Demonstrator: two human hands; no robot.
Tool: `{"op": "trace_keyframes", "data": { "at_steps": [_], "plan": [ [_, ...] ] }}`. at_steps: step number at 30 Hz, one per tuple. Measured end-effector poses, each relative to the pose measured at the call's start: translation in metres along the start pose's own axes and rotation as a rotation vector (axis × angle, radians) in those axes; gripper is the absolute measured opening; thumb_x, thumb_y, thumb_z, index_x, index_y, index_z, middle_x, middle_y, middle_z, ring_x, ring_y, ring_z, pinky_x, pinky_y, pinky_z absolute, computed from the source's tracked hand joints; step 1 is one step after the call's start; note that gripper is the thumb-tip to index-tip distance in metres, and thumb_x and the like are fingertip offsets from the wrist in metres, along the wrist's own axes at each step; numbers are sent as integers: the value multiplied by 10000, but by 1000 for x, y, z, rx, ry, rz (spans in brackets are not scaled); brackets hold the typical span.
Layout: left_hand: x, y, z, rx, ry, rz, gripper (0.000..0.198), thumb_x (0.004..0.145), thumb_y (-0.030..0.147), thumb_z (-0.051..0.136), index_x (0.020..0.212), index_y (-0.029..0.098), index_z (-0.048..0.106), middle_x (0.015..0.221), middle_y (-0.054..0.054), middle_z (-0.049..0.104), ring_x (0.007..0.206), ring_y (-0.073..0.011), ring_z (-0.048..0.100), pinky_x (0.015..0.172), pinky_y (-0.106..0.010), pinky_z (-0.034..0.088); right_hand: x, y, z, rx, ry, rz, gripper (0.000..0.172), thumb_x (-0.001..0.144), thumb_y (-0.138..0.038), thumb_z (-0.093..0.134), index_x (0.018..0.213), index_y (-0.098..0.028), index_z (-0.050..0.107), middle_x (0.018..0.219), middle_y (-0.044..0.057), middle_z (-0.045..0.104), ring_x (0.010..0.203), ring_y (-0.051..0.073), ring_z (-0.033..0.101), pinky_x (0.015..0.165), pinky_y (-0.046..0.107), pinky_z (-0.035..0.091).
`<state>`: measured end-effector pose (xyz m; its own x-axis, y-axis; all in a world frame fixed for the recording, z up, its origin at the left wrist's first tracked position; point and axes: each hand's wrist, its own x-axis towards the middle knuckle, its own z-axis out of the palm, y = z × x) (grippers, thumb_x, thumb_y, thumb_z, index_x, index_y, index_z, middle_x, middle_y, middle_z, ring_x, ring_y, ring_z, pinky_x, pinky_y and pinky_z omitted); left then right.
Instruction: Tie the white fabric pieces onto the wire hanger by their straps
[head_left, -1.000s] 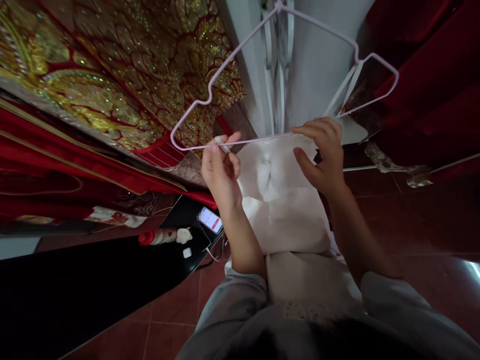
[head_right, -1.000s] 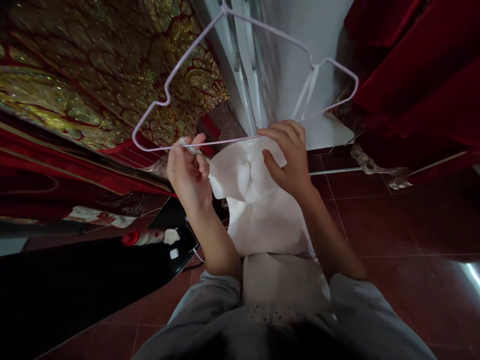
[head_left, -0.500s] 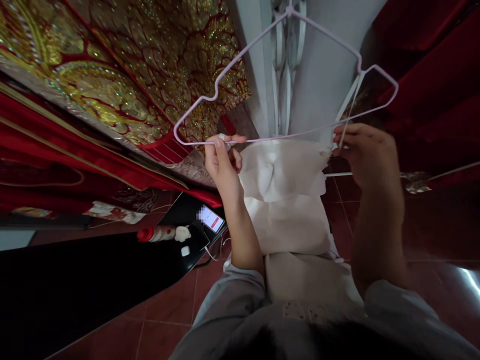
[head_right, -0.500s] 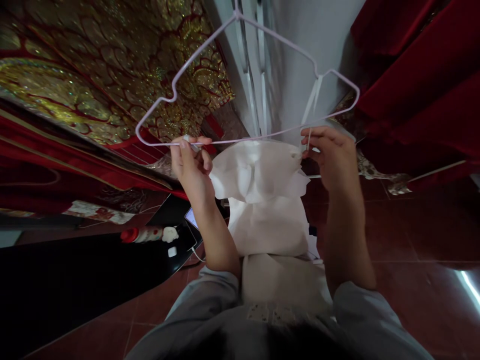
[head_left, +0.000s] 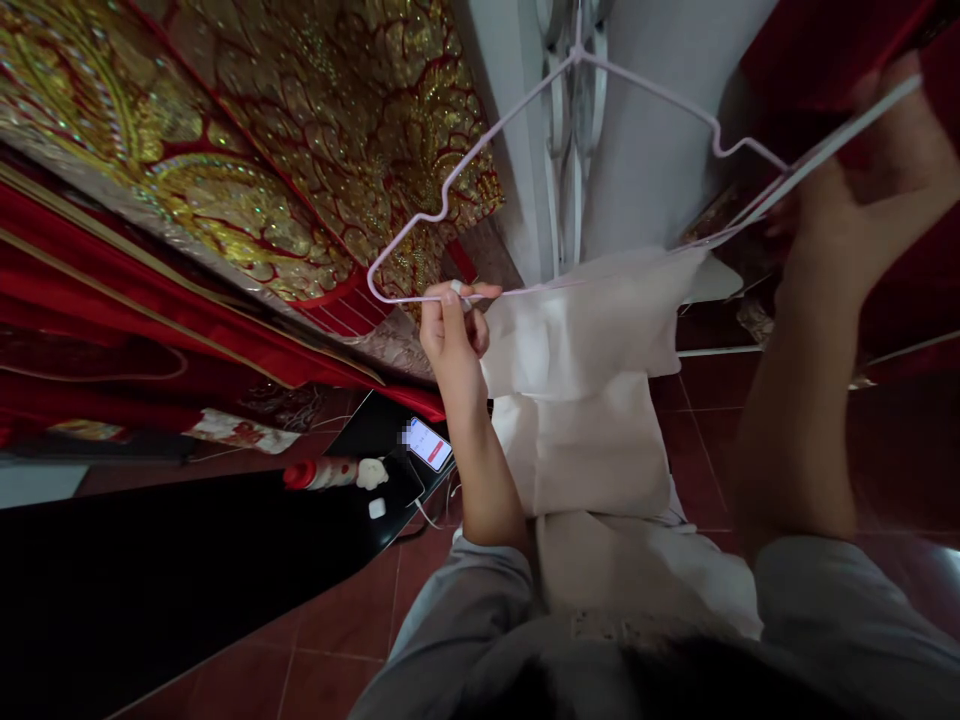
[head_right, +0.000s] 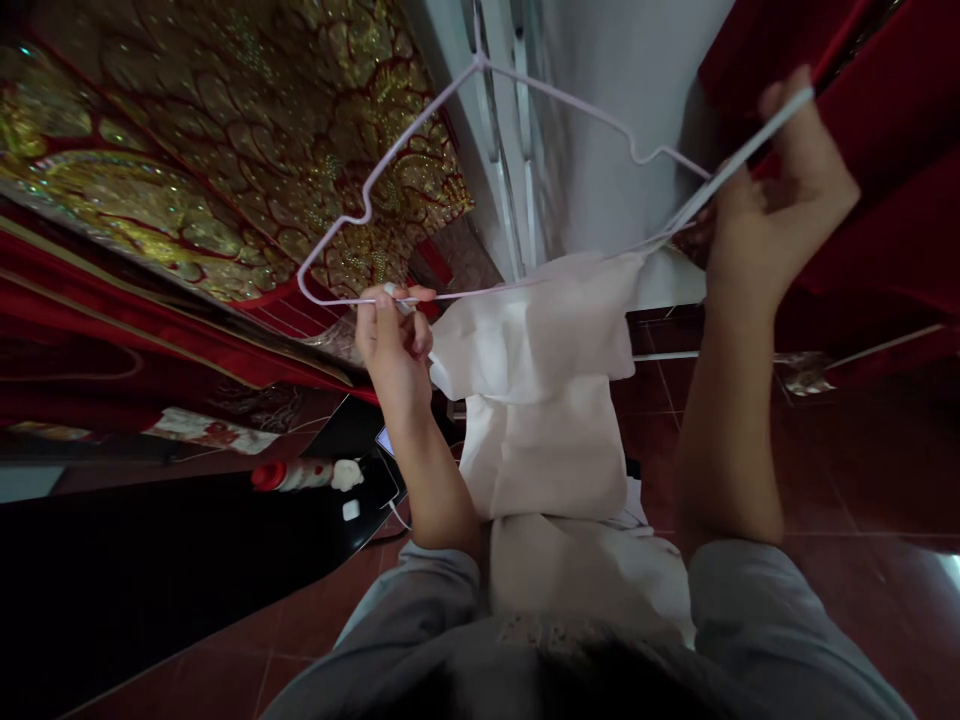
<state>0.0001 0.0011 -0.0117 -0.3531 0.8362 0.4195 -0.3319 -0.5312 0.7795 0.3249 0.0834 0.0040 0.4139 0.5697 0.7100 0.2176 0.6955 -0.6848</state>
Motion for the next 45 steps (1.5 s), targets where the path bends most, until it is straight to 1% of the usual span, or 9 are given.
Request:
{"op": "trace_keyframes", "data": {
  "at_steps": [5, 12, 21, 24, 27, 31, 35, 40, 45],
  "plan": [
    [-2, 2, 3, -13, 10, -12, 232, 1052, 333, 619, 875, 185, 644, 864, -74, 774, 411, -50, 288, 406, -230, 154, -28, 17, -14, -58, 356, -439, 328, 854, -582, 774, 1132, -413, 811, 1063, -45, 816, 1039, 227, 788, 993, 481, 602],
    [-16, 0, 15, 8, 42, -38, 166, 1021, 311, 645, 917, 184, 670, 953, -96, 799, 405, -40, 287, 400, -221, 165, -69, -45, 6, -269, -429, -105, 402, 848, -425, 799, 1241, -344, 780, 1207, 58, 752, 913, 173, 709, 638, 281, 559],
    [7, 0, -34, 302, 444, 336, 180, 964, 126, 549, 974, 197, 715, 1088, -37, 775, 606, -101, 500, 480, -222, 307, -76, -62, 11, -169, -499, 238, 304, 862, -415, 757, 1159, -364, 789, 1208, 67, 634, 1167, 237, 559, 882, 378, 562],
    [21, 4, -54, 376, 358, 508, 129, 1018, 243, 641, 1067, 237, 760, 1160, -9, 766, 1062, -208, 680, 790, -318, 522, -75, -62, 10, -169, -521, 240, 310, 857, -437, 769, 1164, -399, 774, 1223, 60, 634, 1176, 266, 561, 884, 435, 574],
    [33, 10, -58, 430, 184, 595, 175, 1026, 325, 692, 1182, 263, 742, 1257, 4, 743, 1398, -308, 563, 1099, -484, 459, -74, -60, 11, -177, -519, 271, 310, 846, -442, 783, 1155, -419, 761, 1251, 49, 627, 1063, 244, 589, 850, 431, 568],
    [50, 24, -40, 492, -79, 447, 279, 960, 280, 788, 1223, 207, 728, 1249, -44, 725, 1340, -289, 609, 1169, -468, 453, -78, -58, 13, -185, -512, 256, 323, 858, -421, 759, 1180, -389, 760, 1223, 47, 600, 935, 183, 556, 767, 359, 521],
    [66, 46, -16, 521, -220, 203, 210, 909, 268, 835, 1059, 176, 721, 981, -8, 677, 993, -174, 641, 950, -303, 524, -82, -56, 15, -199, -455, 201, 362, 823, -376, 774, 1184, -377, 749, 1223, 32, 570, 833, 144, 495, 690, 321, 460],
    [75, 46, -10, 414, -176, 68, 163, 909, 150, 816, 922, 167, 654, 811, 32, 580, 781, -99, 537, 752, -232, 463, -87, -58, 17, -210, -412, 226, 391, 781, -393, 800, 1166, -389, 730, 1246, 26, 544, 777, 134, 473, 662, 321, 461],
    [55, 10, -18, 33, 191, -146, 167, 1129, 236, 513, 993, 194, 601, 752, 29, 639, 690, -89, 607, 698, -241, 507, -93, -63, 24, -186, -434, 301, 414, 760, -380, 842, 1161, -388, 740, 1275, 43, 568, 838, 169, 533, 802, 399, 554]
  ]
}}
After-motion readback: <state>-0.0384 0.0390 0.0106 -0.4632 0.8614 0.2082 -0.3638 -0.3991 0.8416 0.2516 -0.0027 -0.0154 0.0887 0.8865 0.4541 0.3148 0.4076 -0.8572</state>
